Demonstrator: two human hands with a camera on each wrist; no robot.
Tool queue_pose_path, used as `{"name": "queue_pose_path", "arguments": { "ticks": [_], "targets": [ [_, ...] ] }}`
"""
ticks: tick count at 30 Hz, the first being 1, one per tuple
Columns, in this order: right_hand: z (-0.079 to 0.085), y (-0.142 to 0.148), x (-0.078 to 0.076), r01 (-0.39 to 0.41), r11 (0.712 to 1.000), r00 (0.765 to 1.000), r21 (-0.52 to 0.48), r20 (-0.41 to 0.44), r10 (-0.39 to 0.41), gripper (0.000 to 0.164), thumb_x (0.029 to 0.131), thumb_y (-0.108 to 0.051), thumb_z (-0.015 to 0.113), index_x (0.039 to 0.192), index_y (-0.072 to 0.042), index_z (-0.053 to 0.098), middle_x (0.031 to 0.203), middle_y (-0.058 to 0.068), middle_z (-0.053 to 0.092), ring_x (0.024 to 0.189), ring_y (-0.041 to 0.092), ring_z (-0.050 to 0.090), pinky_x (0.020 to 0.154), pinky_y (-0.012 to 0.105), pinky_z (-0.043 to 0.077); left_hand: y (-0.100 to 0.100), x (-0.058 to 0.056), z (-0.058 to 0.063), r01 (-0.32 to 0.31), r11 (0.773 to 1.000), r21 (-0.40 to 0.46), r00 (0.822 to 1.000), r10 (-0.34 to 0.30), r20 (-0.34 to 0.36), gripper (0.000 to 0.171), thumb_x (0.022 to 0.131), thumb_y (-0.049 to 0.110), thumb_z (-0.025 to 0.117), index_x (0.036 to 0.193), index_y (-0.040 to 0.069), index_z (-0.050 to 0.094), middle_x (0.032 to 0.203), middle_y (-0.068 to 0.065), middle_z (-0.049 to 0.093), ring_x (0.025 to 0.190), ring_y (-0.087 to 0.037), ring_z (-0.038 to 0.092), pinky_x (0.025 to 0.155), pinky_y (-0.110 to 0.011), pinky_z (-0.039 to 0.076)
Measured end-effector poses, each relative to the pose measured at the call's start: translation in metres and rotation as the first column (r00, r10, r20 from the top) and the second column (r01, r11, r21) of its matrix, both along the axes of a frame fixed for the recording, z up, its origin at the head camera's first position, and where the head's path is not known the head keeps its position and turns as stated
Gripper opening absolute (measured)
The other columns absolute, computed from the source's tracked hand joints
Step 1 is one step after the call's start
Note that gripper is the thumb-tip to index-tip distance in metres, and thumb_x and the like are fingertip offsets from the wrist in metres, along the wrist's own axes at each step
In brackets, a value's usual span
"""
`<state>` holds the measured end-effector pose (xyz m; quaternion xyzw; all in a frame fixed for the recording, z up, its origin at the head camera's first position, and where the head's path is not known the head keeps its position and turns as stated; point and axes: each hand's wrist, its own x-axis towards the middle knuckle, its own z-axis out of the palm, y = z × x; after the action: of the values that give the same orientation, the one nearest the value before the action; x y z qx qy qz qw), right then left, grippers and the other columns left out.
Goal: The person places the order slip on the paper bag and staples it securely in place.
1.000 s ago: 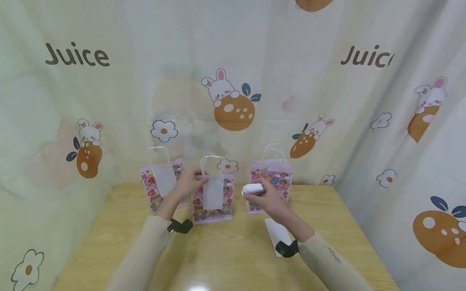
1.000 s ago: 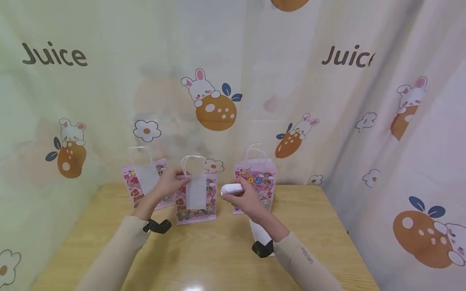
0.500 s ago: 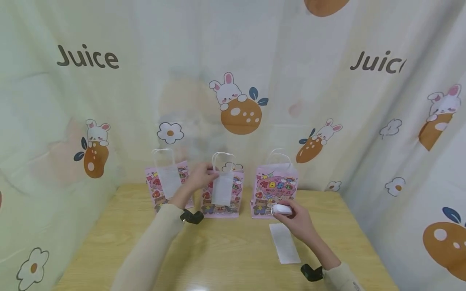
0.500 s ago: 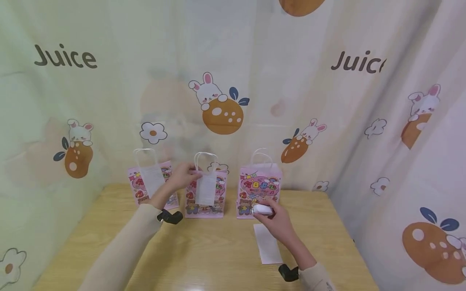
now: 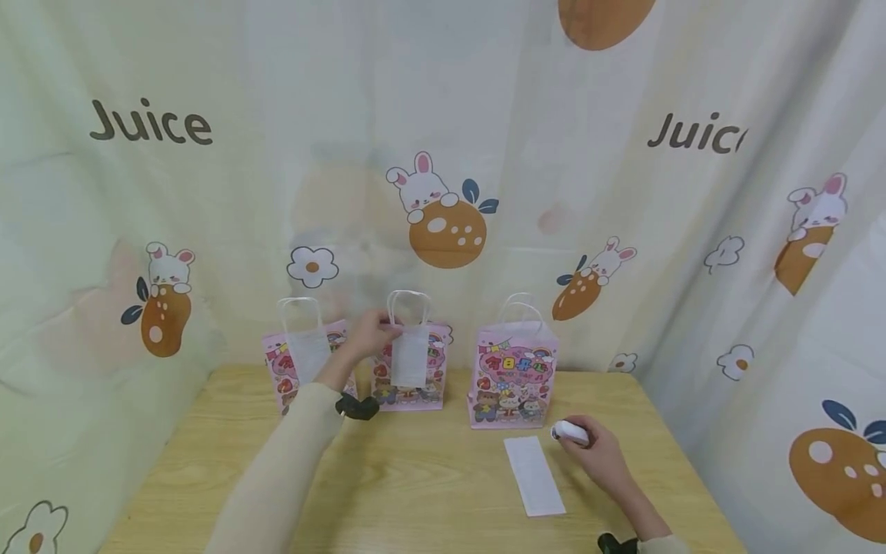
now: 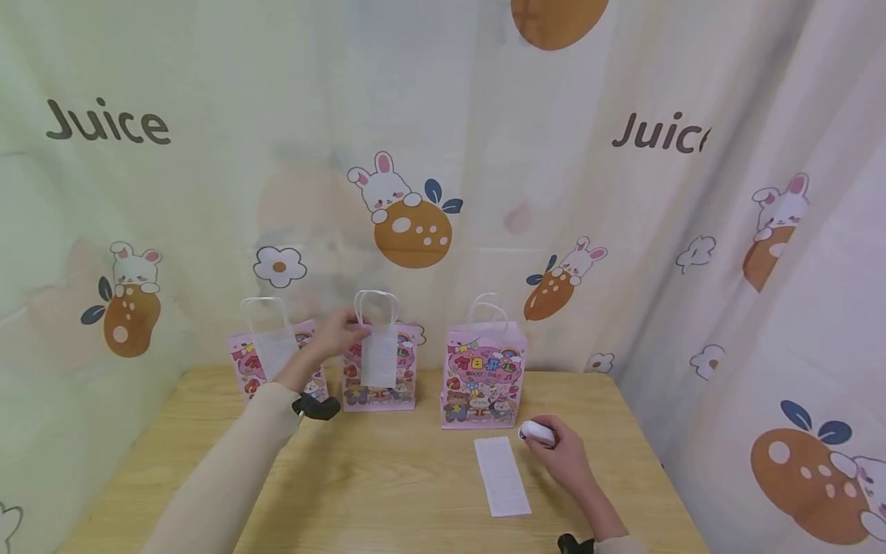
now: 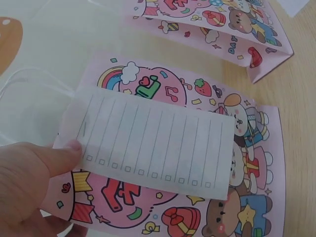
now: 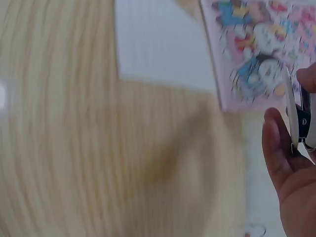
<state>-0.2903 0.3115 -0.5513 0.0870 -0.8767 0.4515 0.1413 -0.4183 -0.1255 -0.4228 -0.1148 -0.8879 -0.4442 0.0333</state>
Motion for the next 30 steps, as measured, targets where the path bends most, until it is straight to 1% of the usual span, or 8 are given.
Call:
{"name": "queue_pose_path", "arguments": {
  "ticks": [5,10,12,16,20,22,25,30],
  "targets": [
    [-0.009,0.023,-0.006,0.085,0.994,0.996,0.072,-0.034,-0.083,0.03,0.082,-0.012,0.08,0.107,-0.003,0.066,0.102,0.011,0.069,0.09,0.019,0.061,0.075,0.025,0.049,-0.003,0.0,0.002,-0.012,1.0,0.025,1.0,0.013,-0.005,0.025,0.091,0.016,0.068,0.111,0.0,0.065,0.1,-0.013,0.067,0.086,-0.024,0.065,0.072,-0.036,0.054],
    [-0.01,0.04,-0.012,0.159,0.98,0.987,0.122,-0.018,-0.158,0.029,0.083,-0.017,0.08,0.105,-0.003,0.067,0.101,0.012,0.069,0.089,0.02,0.061,0.074,0.027,0.048,0.001,0.015,0.006,-0.082,0.993,0.087,0.993,0.088,-0.073,0.049,0.09,0.017,0.07,0.132,0.001,0.051,0.126,-0.019,0.057,0.1,-0.031,0.063,0.083,-0.042,0.053],
    [-0.009,0.045,-0.014,0.179,0.974,0.983,0.141,0.007,-0.182,0.032,0.084,-0.02,0.078,0.107,-0.002,0.066,0.103,0.015,0.068,0.092,0.023,0.06,0.075,0.03,0.048,0.004,0.023,0.009,-0.113,0.989,0.099,0.981,0.127,-0.147,0.055,0.09,0.018,0.07,0.138,0.003,0.046,0.134,-0.019,0.049,0.11,-0.033,0.058,0.092,-0.046,0.048],
    [-0.005,0.052,-0.016,0.206,0.965,0.972,0.16,0.08,-0.221,0.037,0.088,-0.024,0.074,0.113,0.001,0.062,0.109,0.02,0.065,0.097,0.031,0.059,0.08,0.041,0.048,0.008,0.044,0.012,-0.169,0.98,0.101,0.933,0.192,-0.303,0.056,0.089,0.019,0.072,0.137,0.003,0.047,0.136,-0.018,0.045,0.124,-0.035,0.044,0.103,-0.052,0.036],
    [-0.005,0.055,-0.015,0.211,0.967,0.958,0.143,0.165,-0.233,0.044,0.091,-0.028,0.07,0.118,0.004,0.058,0.115,0.024,0.061,0.102,0.036,0.057,0.085,0.05,0.047,0.003,0.066,0.007,-0.22,0.968,0.117,0.905,0.247,-0.346,0.053,0.089,0.02,0.071,0.134,0.002,0.049,0.135,-0.017,0.047,0.126,-0.035,0.042,0.105,-0.053,0.032],
    [-0.007,0.057,-0.016,0.209,0.969,0.953,0.134,0.194,-0.233,0.046,0.092,-0.029,0.07,0.12,0.004,0.056,0.117,0.025,0.06,0.104,0.037,0.056,0.087,0.051,0.046,-0.001,0.076,0.003,-0.221,0.967,0.125,0.913,0.25,-0.323,0.05,0.09,0.022,0.07,0.132,0.002,0.051,0.133,-0.016,0.048,0.126,-0.036,0.042,0.105,-0.054,0.032],
    [-0.01,0.062,-0.019,0.211,0.968,0.947,0.136,0.216,-0.237,0.047,0.092,-0.032,0.068,0.121,0.003,0.056,0.119,0.025,0.059,0.106,0.036,0.055,0.088,0.052,0.045,-0.008,0.092,-0.006,-0.164,0.975,0.147,0.942,0.199,-0.269,0.046,0.092,0.023,0.068,0.129,0.0,0.054,0.132,-0.016,0.051,0.126,-0.037,0.042,0.106,-0.056,0.031],
    [-0.013,0.066,-0.025,0.204,0.967,0.943,0.15,0.235,-0.235,0.048,0.093,-0.035,0.067,0.121,0.002,0.056,0.119,0.023,0.059,0.104,0.035,0.054,0.087,0.051,0.045,-0.021,0.117,-0.037,-0.073,0.987,0.146,0.975,0.101,-0.196,0.031,0.094,0.022,0.065,0.119,0.004,0.064,0.127,-0.015,0.058,0.124,-0.037,0.047,0.101,-0.06,0.035]
  ]
}}
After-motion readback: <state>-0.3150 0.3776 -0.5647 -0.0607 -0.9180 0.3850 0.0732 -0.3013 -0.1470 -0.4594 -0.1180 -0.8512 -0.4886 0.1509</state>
